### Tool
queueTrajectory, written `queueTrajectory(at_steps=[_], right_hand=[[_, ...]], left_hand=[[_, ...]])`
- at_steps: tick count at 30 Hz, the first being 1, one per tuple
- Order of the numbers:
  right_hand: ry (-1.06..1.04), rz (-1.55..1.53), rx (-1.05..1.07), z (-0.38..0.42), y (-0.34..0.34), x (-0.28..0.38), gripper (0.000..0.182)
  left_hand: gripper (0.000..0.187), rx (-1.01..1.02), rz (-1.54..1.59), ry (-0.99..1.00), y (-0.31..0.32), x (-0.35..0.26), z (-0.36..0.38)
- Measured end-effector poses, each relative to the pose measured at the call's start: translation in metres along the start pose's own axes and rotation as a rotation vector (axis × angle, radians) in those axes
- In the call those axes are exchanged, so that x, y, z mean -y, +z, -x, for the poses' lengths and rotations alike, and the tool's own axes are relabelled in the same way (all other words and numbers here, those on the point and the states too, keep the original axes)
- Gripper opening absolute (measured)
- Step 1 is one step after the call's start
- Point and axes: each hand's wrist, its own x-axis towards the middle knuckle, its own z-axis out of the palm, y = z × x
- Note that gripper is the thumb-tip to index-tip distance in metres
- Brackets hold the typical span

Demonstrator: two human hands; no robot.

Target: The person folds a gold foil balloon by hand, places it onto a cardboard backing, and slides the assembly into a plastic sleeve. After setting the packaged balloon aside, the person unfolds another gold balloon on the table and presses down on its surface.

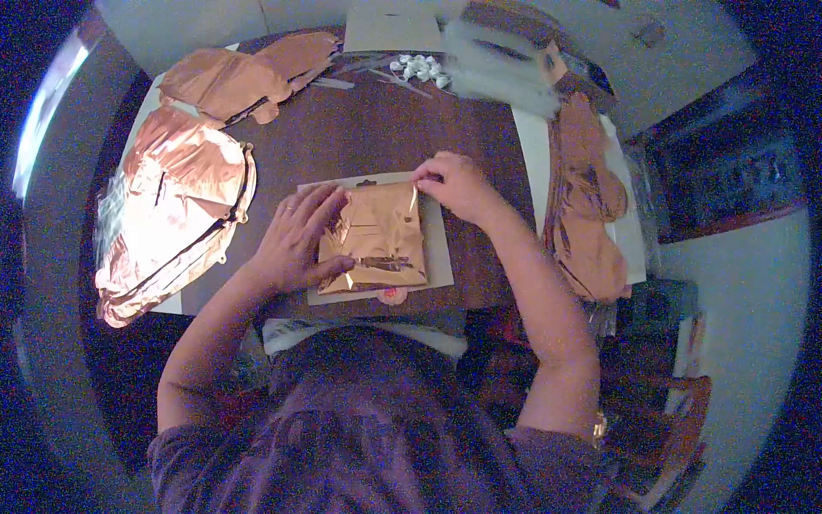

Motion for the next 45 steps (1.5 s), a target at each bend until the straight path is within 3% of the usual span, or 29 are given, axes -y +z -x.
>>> queueTrajectory(at_steps=[11,14,17,20,21,24,25,28,37,40,45], right_hand=[[0.127,-0.182,0.086,-0.003,0.002,-0.006,0.021],[0.221,-0.216,0.119,-0.004,0.001,0.0,0.02],[0.275,-0.231,0.135,-0.006,0.0,0.007,0.017],[0.305,-0.247,0.134,-0.006,0.0,0.009,0.016],[0.317,-0.255,0.131,-0.005,0.0,0.009,0.016],[0.305,-0.29,0.137,-0.006,0.003,0.0,0.016],[0.32,-0.299,0.13,-0.006,0.004,-0.001,0.016],[0.379,-0.306,0.121,-0.005,0.002,0.007,0.016],[0.507,-0.385,0.158,-0.003,-0.008,0.024,0.017],[0.515,-0.399,0.18,-0.002,-0.009,0.026,0.017],[0.553,-0.624,0.211,-0.002,-0.014,0.019,0.018]], left_hand=[[0.091,-0.011,-0.028,0.007,0.0,-0.001,-0.001],[0.083,-0.048,0.011,0.013,-0.004,-0.002,-0.003],[0.071,0.021,0.273,-0.127,-0.018,0.007,-0.011],[0.061,-0.026,0.158,-0.128,-0.026,0.027,-0.018],[0.049,-0.072,0.138,-0.126,-0.028,0.03,-0.022],[0.036,-0.083,0.106,-0.009,-0.021,0.045,-0.03],[0.025,-0.013,0.107,0.003,-0.021,0.049,-0.032],[0.019,0.005,0.058,-0.067,-0.02,0.048,-0.035],[0.015,-0.091,0.077,-0.026,-0.005,0.059,-0.04],[0.015,-0.046,0.127,-0.175,-0.006,0.056,-0.039],[0.015,-0.022,0.065,-0.253,-0.007,0.052,-0.037]])
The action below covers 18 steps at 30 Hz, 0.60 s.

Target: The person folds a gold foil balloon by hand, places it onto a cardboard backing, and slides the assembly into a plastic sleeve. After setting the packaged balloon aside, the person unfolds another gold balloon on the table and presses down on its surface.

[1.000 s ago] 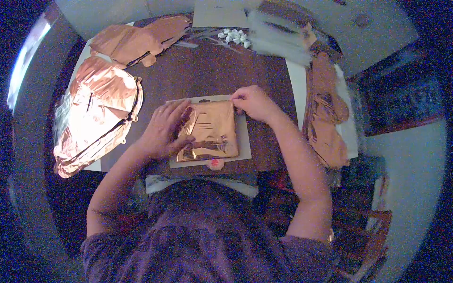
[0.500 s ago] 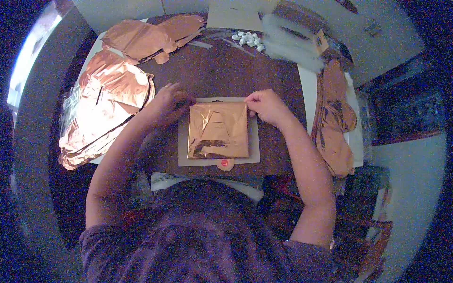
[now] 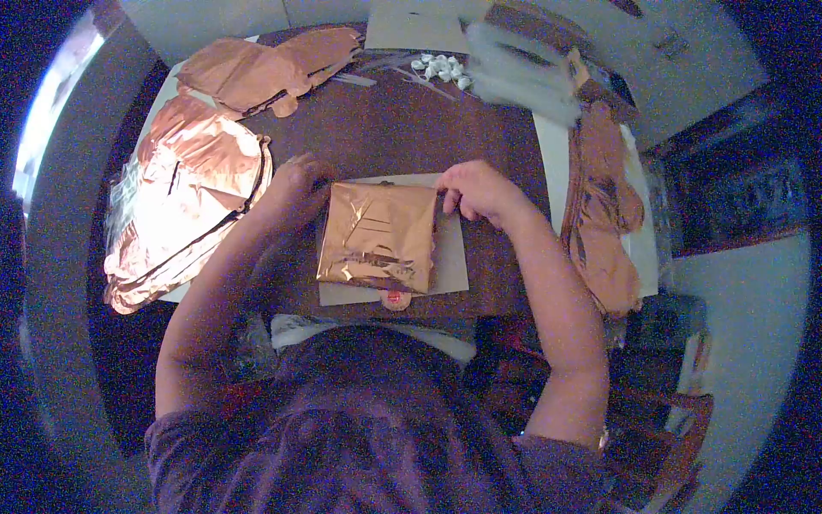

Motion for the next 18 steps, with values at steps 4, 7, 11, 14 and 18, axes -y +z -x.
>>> queueTrajectory(at_steps=[4,7,11,14,18], right_hand=[[-0.014,0.067,0.006,0.009,0.005,0.013,0.02],[-0.157,0.204,-0.042,0.011,0.016,0.008,0.022],[-0.247,0.282,-0.006,-0.006,0.008,-0.011,0.023],[-0.191,0.342,0.021,-0.011,0.006,-0.009,0.019],[-0.179,0.342,0.052,-0.007,0.009,-0.003,0.018]], left_hand=[[0.016,0.03,-0.04,-0.041,-0.001,-0.003,0.002],[0.017,0.043,-0.056,-0.018,-0.002,-0.004,0.002],[0.018,0.039,-0.086,-0.031,0.003,-0.002,0.002],[0.017,0.044,-0.096,-0.054,0.003,-0.003,0.003],[0.017,0.04,-0.131,-0.067,0.002,-0.007,0.006]])
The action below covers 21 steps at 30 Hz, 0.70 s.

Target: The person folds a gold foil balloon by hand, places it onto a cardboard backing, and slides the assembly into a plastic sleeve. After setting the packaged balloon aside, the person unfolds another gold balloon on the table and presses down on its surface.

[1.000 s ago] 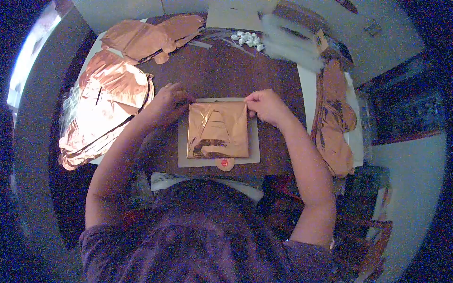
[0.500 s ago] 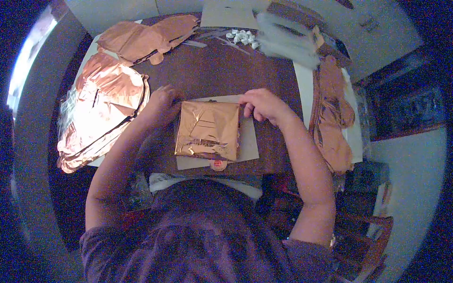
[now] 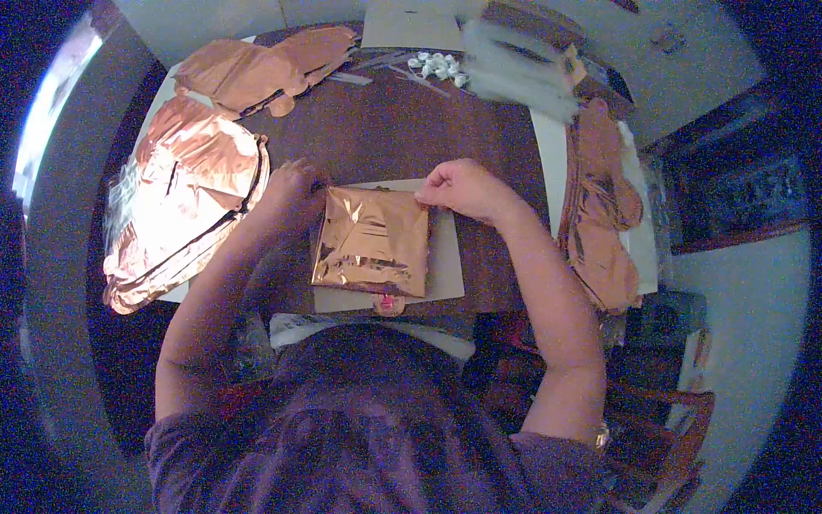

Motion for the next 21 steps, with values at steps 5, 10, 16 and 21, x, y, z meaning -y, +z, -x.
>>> queueTrajectory(at_steps=[5,10,16,21], right_hand=[[-0.047,-0.05,0.061,0.005,-0.006,0.002,0.017],[-0.077,0.13,0.004,0.008,-0.007,0.007,0.015],[-0.139,0.096,-0.096,0.0,0.0,-0.012,0.017],[0.014,0.018,-0.098,0.009,0.001,0.005,0.015]], left_hand=[[0.016,-0.017,-0.006,-0.011,-0.002,-0.004,0.003],[0.016,-0.012,-0.024,-0.001,0.0,-0.002,0.004],[0.016,-0.012,0.034,-0.03,-0.003,-0.004,0.006],[0.017,0.047,0.079,-0.054,-0.006,-0.004,0.006]])
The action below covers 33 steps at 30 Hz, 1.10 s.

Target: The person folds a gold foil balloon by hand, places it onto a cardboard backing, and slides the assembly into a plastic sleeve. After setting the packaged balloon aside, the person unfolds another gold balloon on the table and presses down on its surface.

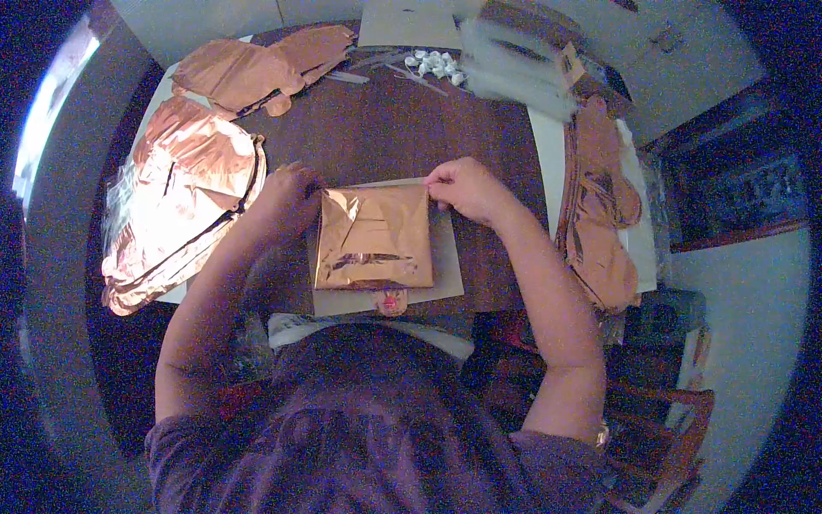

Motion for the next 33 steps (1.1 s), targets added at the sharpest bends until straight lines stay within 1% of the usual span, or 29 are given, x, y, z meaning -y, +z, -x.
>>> queueTrajectory(at_steps=[1,4,6,7,10,13,16,21,24,27,30,33], right_hand=[[0.013,-0.023,0.004,0.0,0.001,0.0,0.015],[0.042,-0.081,0.008,-0.005,0.003,-0.005,0.016],[0.052,-0.109,-0.003,-0.008,0.005,-0.008,0.016],[0.089,-0.1,-0.003,-0.007,0.005,-0.005,0.016],[0.168,-0.096,-0.003,-0.003,0.003,0.005,0.015],[0.186,-0.141,0.007,-0.004,0.002,-0.001,0.014],[0.193,-0.176,0.039,-0.005,0.001,-0.003,0.013],[0.21,-0.185,0.077,-0.003,-0.002,-0.002,0.015],[0.014,0.196,-0.137,-0.011,0.005,-0.02,0.023],[-0.164,0.673,-0.485,0.023,0.028,0.02,0.032],[-0.44,0.746,-0.419,0.039,0.052,0.029,0.042],[-0.516,0.894,-0.378,0.035,0.069,0.01,0.051]], left_hand=[[0.017,0.014,0.012,-0.003,-0.002,-0.001,0.0],[0.019,0.14,0.211,-0.052,-0.014,-0.004,-0.003],[0.025,0.224,0.289,-0.118,-0.02,-0.002,-0.006],[0.028,0.266,0.329,-0.151,-0.024,-0.004,-0.007],[0.035,0.32,0.125,-0.178,-0.037,-0.033,-0.003],[0.036,0.016,-0.14,0.003,-0.011,-0.029,0.009],[0.035,-0.063,-0.098,0.018,0.004,-0.026,0.012],[0.033,-0.01,-0.107,-0.018,0.005,-0.024,0.008],[0.034,-0.001,-0.116,-0.019,0.004,-0.024,0.007],[0.035,-0.015,-0.117,-0.009,0.005,-0.024,0.008],[0.036,-0.01,-0.122,0.0,0.004,-0.024,0.008],[0.034,-0.041,-0.144,0.02,0.004,-0.024,0.008]])
